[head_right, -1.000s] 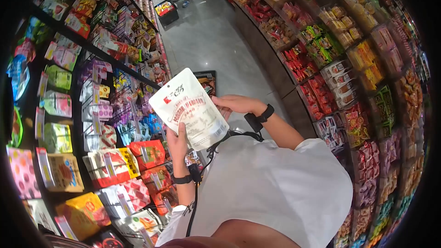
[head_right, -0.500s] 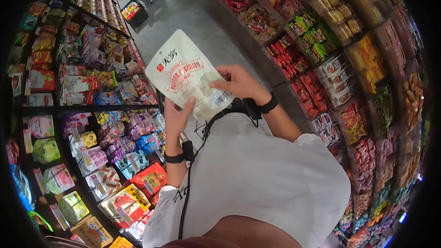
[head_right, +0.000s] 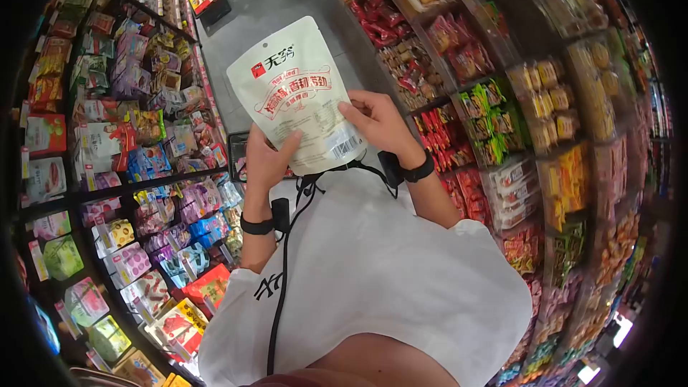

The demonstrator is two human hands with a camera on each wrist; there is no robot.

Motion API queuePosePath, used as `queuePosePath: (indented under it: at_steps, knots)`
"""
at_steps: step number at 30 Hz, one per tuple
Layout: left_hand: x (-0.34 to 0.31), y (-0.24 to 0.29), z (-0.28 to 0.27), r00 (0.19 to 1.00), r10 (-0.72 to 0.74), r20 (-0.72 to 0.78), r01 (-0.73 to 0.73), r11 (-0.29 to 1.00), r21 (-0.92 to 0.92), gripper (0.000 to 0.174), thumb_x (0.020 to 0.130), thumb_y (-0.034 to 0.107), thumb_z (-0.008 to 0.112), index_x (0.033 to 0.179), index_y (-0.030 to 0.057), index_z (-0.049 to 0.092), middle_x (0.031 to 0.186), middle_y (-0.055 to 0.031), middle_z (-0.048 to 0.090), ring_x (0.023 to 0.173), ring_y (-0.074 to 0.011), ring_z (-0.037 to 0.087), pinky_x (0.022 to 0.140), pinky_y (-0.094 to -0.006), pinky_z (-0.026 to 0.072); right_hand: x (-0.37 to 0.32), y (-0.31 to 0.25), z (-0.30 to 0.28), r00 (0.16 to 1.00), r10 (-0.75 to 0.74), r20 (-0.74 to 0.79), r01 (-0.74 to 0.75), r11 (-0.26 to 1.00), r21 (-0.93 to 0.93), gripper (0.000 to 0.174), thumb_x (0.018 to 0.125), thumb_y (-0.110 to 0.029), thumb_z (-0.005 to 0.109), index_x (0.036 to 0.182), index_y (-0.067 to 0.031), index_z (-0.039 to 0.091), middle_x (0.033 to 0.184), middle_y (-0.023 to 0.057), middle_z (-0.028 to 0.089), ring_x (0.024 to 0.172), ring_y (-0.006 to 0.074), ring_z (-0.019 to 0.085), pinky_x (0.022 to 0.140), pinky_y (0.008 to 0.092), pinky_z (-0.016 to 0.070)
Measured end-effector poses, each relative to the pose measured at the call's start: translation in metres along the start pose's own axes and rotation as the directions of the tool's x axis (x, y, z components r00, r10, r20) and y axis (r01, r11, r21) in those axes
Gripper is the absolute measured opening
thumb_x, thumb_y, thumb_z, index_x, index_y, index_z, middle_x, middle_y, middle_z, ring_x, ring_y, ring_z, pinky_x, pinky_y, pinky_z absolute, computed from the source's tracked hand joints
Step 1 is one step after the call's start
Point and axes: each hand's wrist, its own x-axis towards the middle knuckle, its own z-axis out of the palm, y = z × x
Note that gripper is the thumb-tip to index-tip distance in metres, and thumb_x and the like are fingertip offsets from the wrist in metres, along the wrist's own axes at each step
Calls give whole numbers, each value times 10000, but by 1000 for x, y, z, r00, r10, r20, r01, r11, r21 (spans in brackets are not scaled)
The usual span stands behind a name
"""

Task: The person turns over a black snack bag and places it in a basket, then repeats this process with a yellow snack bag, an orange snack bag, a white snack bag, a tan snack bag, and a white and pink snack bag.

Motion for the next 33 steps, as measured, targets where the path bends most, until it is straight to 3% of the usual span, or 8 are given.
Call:
queuePosePath:
  at_steps: [4, 7, 12, 18, 22, 25, 31, 33]
  knots:
    - [46, -2, -15, 1000, -4, -10, 3, 998, -67, 583, 875, 114, 785, 1360, -40, 501, 1216, -170, 699, 1083, -230, 685, 932, -365, 546, 54, -9, -3, 999, -3, 49, 13, 978, -208, 273, 1054, -149, 592, 1221, 52, 670, 972, 31, 744, 844, 44, 645, 742, 236, 518]
    - [102, 1, -42, 994, 79, -71, -85, 993, -80, 579, 870, 114, 787, 1349, -49, 504, 1216, -176, 699, 1090, -225, 684, 929, -368, 549, 119, -31, 8, 997, -45, 61, 63, 942, -331, 264, 1051, -157, 598, 1194, 51, 674, 880, 29, 729, 757, 37, 611, 665, 245, 498]
    - [162, 8, -89, 978, 108, -177, -108, 994, 8, 574, 863, 131, 795, 1329, -54, 517, 1207, -181, 703, 1093, -221, 688, 929, -369, 550, 210, -55, 28, 982, -113, 154, 172, 874, -455, 241, 1041, -154, 610, 1126, 58, 687, 768, 35, 685, 669, 40, 542, 589, 266, 454]
    - [205, 1, -134, 960, 33, -280, -27, 999, 22, 588, 870, 153, 795, 1338, -57, 509, 1215, -194, 702, 1095, -226, 694, 925, -367, 551, 300, -59, 51, 963, -87, 256, 179, 916, -360, 250, 1031, -147, 621, 1125, 71, 700, 778, 78, 711, 703, 56, 607, 631, 262, 493]
    - [223, -16, -157, 929, -22, -370, 24, 1000, -1, 586, 877, 165, 796, 1337, -56, 508, 1227, -197, 695, 1094, -223, 693, 922, -366, 550, 363, -57, 67, 907, -67, 415, 214, 923, -319, 260, 1028, -149, 625, 1139, 72, 704, 816, 109, 738, 718, 72, 635, 658, 273, 512]
    - [242, -21, -168, 868, 55, -493, 5, 993, 120, 577, 885, 164, 792, 1335, -56, 505, 1229, -192, 692, 1096, -225, 690, 918, -363, 549, 418, -55, 79, 841, -29, 540, 257, 900, -351, 256, 1025, -157, 627, 1132, 61, 709, 814, 132, 733, 696, 88, 635, 658, 285, 513]
    - [289, -35, -174, 747, -115, -655, 61, 993, -105, 579, 888, 154, 787, 1339, -58, 493, 1234, -196, 681, 1106, -230, 680, 946, -376, 535, 515, -66, 93, 716, 31, 697, 314, 878, -362, 248, 1021, -168, 627, 1111, 48, 708, 778, 151, 698, 634, 119, 590, 630, 309, 495]
    - [303, -32, -176, 705, -61, -707, 56, 998, -30, 577, 890, 152, 786, 1341, -58, 493, 1235, -195, 676, 1108, -233, 677, 952, -380, 532, 543, -68, 100, 670, 29, 741, 355, 865, -354, 248, 1022, -168, 627, 1106, 51, 705, 775, 149, 698, 624, 116, 571, 622, 314, 489]
